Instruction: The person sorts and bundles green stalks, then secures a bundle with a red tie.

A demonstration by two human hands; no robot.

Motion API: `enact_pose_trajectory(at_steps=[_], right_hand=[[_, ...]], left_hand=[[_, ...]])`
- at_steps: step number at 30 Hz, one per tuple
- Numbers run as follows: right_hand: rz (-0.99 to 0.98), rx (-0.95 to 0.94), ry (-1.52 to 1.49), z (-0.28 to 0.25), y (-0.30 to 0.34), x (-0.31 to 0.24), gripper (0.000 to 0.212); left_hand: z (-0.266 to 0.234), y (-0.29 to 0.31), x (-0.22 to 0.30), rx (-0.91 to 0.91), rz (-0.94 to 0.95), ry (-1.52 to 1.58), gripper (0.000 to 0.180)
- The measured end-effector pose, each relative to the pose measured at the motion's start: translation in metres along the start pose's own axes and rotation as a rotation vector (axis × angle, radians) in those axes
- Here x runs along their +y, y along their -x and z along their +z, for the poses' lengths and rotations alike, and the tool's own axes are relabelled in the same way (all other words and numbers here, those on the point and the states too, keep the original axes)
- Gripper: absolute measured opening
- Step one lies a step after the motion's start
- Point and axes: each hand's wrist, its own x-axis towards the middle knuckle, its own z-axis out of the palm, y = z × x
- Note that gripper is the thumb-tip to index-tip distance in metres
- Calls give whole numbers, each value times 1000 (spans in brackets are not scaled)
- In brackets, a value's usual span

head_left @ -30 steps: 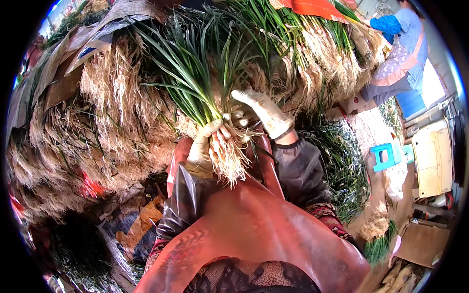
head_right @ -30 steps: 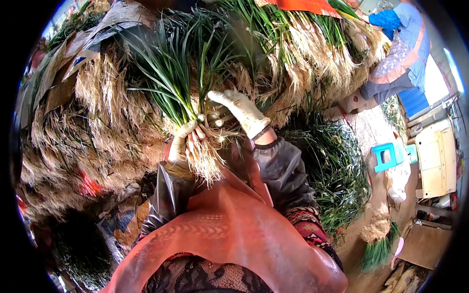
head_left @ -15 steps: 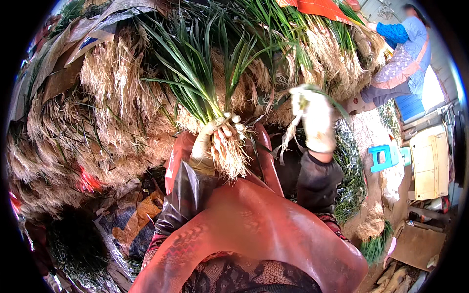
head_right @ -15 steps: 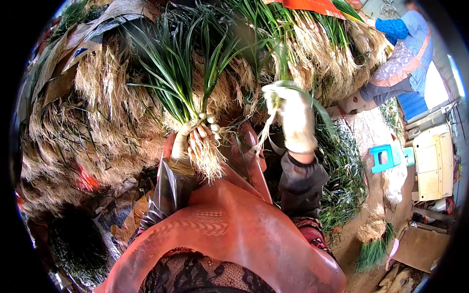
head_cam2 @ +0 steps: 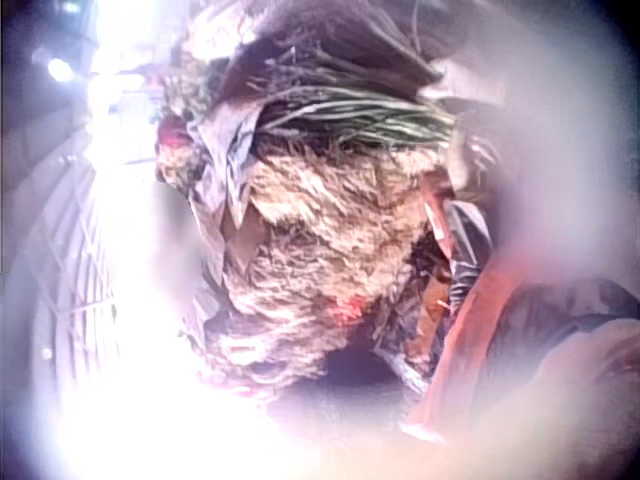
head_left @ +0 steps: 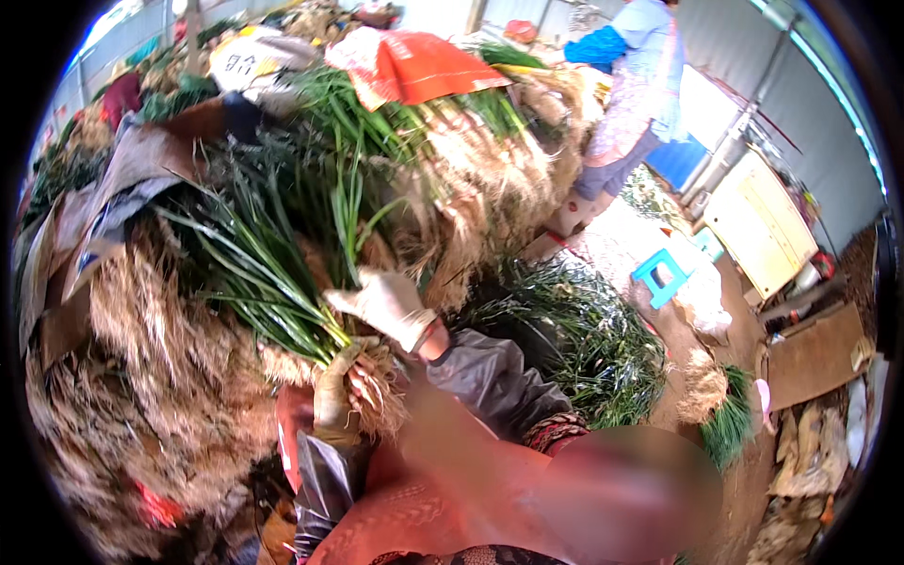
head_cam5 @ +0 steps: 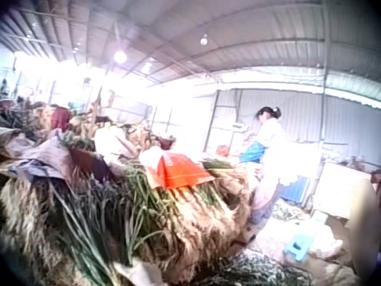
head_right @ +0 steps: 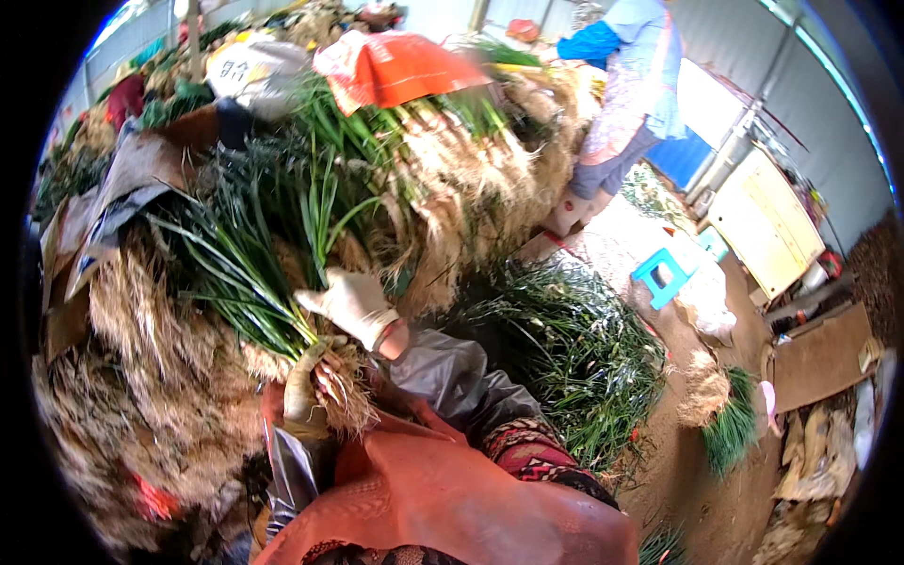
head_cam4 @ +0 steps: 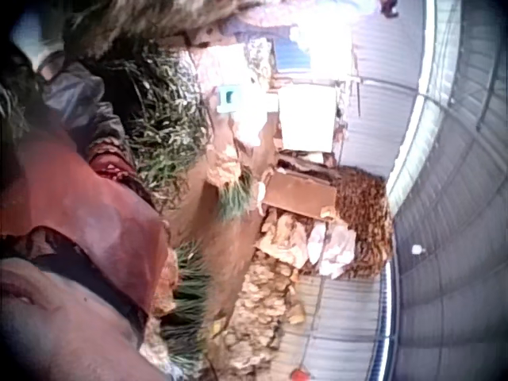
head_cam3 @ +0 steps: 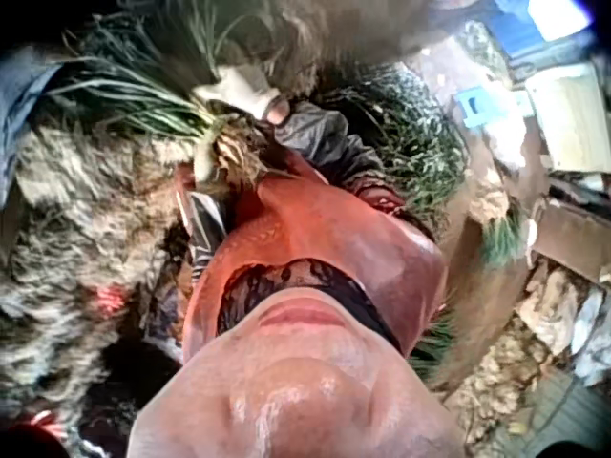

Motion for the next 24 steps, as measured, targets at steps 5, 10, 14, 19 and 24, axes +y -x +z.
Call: enact_pose_trajectory(at_steps=[5,10,14,19,24], right_hand=[[-38,-15,135,2,2,16,33],[-104,43,175,-3,-2,7,34],[60,-30,-70,0,-3,-2,43],[81,-116,-14,6,4,-7,36],[-264,83,139,5,4,4,22]], left_hand=[[26,6,5,49,-24,27,23],[20,0,-6,85,92,51,21],[14,-1,-5,-16,55,84,24],[2,0,3,-51,59,-2,29],[4,-6,-4,-45,113,-1,26]])
